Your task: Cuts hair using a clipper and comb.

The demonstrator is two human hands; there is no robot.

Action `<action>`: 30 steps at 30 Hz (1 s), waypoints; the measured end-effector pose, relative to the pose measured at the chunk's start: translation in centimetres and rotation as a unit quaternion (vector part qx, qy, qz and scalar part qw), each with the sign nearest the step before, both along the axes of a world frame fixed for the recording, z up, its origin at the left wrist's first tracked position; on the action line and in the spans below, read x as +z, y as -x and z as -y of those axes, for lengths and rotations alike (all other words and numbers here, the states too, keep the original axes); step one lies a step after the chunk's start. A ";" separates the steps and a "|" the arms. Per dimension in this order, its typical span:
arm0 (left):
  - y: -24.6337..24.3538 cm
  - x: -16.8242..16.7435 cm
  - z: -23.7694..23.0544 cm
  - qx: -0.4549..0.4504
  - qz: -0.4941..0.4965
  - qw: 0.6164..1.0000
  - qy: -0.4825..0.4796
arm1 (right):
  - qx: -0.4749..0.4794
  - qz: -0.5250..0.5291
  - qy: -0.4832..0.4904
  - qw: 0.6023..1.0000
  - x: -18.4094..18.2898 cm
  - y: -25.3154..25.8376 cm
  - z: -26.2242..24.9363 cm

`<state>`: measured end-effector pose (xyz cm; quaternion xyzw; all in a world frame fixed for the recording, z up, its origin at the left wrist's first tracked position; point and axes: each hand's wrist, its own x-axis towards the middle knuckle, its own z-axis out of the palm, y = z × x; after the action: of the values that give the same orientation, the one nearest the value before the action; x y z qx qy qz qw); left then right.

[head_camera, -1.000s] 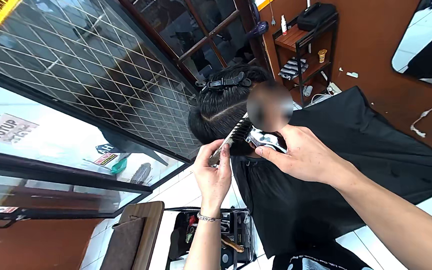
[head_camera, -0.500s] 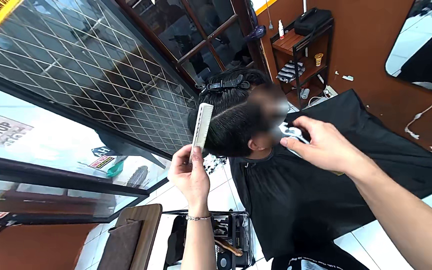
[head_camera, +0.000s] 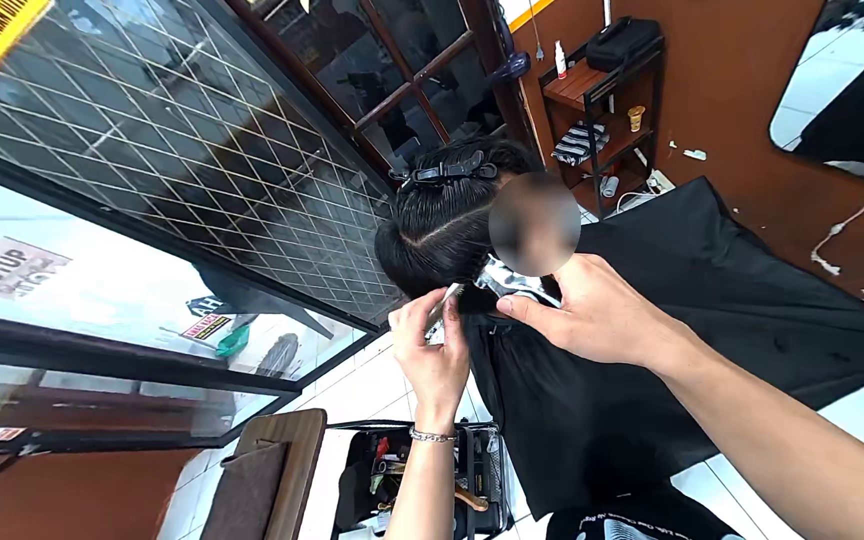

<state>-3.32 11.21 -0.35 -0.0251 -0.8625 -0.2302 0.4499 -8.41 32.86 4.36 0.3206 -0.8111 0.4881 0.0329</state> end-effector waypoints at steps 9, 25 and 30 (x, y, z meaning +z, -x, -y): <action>-3.2 7.3 -2.4 0.028 -0.028 0.989 0.143 | 0.058 0.040 0.380 0.922 -0.3 0.4 -6.1; -2.5 10.2 -3.9 0.044 0.060 0.973 0.219 | 0.215 0.470 0.299 0.803 -7.4 0.8 -6.3; 0.2 12.5 -3.7 0.104 0.094 0.967 0.213 | 0.290 0.555 0.267 0.733 -7.7 2.0 -2.8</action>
<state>-3.53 14.95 12.10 -0.0087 -0.9279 0.0057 0.3726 -10.37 35.69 -3.37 0.1900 -0.3892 0.7616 -0.4821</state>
